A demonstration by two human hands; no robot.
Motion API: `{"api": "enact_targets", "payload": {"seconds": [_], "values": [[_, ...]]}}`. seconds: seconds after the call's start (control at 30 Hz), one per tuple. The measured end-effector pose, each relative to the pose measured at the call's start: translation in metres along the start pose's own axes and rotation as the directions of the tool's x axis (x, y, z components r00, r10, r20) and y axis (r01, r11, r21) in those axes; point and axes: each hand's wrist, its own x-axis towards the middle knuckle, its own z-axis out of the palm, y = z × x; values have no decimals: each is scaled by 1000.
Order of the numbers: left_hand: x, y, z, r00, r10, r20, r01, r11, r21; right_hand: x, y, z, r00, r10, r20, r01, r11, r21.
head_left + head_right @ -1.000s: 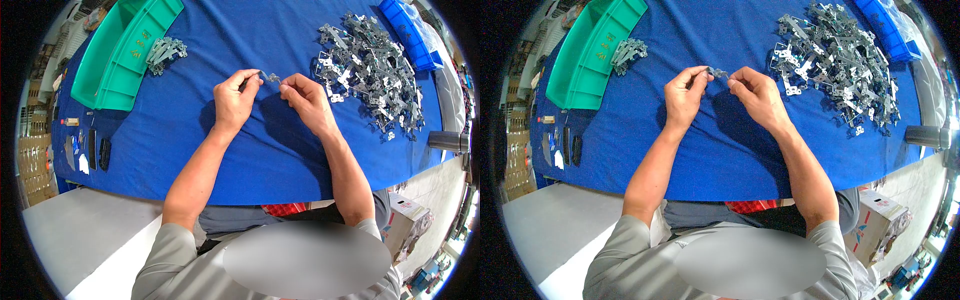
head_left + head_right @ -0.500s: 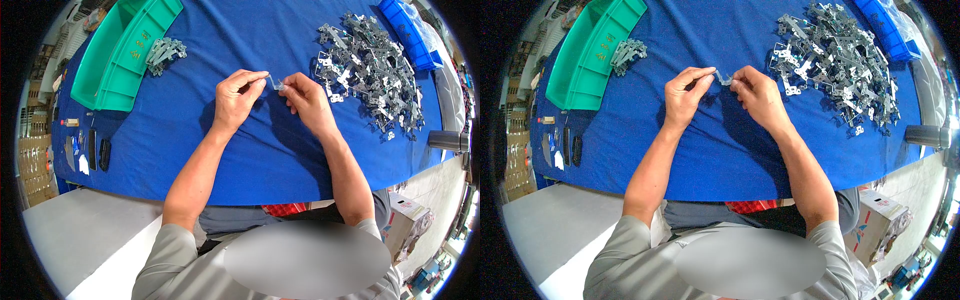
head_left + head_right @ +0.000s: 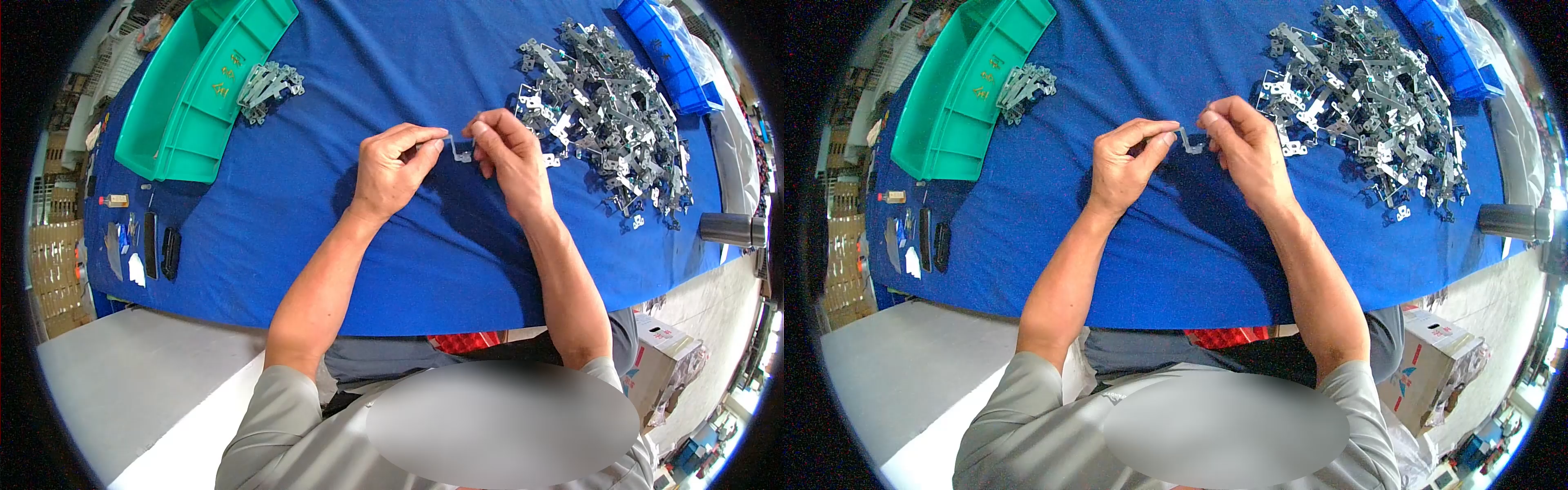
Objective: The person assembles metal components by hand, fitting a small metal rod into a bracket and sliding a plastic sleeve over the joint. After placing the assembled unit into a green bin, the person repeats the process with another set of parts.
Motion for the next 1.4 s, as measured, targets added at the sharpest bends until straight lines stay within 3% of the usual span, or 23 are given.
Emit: {"api": "enact_targets", "payload": {"seconds": [0.07, 0.2, 0.6, 0.77, 0.87, 0.97, 1.07, 1.27, 1.4], "values": [[-1, -7, 5, 989, -110, -96, 106, 993, -47, 2, 0, 1, 997, -34, -73, 40, 996, 83], [1, -9, 4, 938, -304, -169, 280, 948, -151, -1, -2, 0, 996, -8, 93, 14, 998, -61], [-1, -10, 5, 956, -236, -174, 213, 967, -142, -2, 2, 3, 995, -25, 96, 51, 960, -276], [1, -7, 1, 987, -68, -146, 65, 998, -25, 0, 11, 1, 985, -161, 68, 175, 907, -384], [2, -8, 1, 988, -8, -152, 7, 1000, -10, -3, 1, 2, 997, 28, 68, -4, 944, -329], [1, -11, 2, 987, 31, -157, -26, 999, 37, -1, 5, 3, 995, 0, 95, 2, 1000, -23], [1, -9, 0, 991, 55, -124, -46, 996, 73, 1, 0, 0, 990, 72, 125, -80, 995, 62], [1, -3, 0, 998, 45, -46, -42, 997, 66, 2, -1, -6, 975, 143, 172, -131, 988, -84], [1, -1, 0, 1000, 4, -17, -4, 1000, 30, 0, -2, -1, 998, 51, 40, -52, 998, 30]]}}
